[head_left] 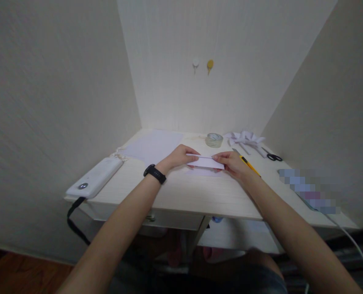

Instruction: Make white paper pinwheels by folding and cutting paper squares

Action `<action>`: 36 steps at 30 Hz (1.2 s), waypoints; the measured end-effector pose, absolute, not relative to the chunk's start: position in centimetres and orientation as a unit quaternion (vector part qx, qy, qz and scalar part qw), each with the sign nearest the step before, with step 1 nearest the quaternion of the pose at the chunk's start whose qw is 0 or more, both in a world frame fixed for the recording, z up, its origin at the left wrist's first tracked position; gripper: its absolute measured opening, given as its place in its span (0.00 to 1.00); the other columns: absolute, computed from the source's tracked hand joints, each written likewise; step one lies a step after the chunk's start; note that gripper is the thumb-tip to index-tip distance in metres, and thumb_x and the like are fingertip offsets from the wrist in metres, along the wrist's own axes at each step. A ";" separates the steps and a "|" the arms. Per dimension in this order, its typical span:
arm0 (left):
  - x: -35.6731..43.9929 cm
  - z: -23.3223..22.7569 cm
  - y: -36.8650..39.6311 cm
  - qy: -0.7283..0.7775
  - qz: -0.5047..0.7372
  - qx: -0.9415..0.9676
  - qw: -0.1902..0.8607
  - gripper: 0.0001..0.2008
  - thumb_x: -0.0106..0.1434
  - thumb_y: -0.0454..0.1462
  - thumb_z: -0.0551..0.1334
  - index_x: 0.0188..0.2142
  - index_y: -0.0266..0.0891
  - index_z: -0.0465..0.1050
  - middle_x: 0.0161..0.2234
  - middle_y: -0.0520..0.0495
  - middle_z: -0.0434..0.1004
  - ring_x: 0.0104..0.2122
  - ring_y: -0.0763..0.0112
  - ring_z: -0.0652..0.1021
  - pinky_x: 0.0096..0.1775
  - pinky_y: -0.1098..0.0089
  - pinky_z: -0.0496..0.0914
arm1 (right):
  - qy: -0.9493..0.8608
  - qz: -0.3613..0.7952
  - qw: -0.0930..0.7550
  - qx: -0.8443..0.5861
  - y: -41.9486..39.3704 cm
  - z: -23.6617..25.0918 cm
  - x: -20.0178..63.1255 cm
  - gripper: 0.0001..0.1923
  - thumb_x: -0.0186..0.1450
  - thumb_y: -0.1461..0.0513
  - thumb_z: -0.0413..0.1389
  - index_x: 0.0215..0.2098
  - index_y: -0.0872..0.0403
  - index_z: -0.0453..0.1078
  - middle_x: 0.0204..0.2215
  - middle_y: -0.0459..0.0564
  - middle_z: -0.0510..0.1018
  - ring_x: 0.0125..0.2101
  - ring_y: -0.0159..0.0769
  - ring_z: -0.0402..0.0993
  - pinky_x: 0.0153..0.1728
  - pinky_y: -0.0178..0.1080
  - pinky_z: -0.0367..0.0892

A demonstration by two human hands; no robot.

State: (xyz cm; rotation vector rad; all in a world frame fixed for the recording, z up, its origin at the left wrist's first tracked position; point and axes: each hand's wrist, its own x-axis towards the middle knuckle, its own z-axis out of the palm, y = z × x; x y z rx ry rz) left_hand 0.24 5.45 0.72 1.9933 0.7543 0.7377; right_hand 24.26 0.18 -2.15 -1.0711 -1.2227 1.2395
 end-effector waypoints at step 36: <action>-0.3 1.6 5.4 0.300 0.338 0.780 0.433 0.15 0.53 0.37 0.71 0.41 0.36 0.82 0.38 0.42 0.83 0.33 0.71 0.78 0.38 0.70 0.71 | -0.464 0.559 0.540 -0.425 -0.1 -1.8 24.7 0.15 0.45 0.63 0.73 0.31 0.58 0.80 0.30 0.51 0.80 0.25 0.30 0.73 0.24 0.33 0.77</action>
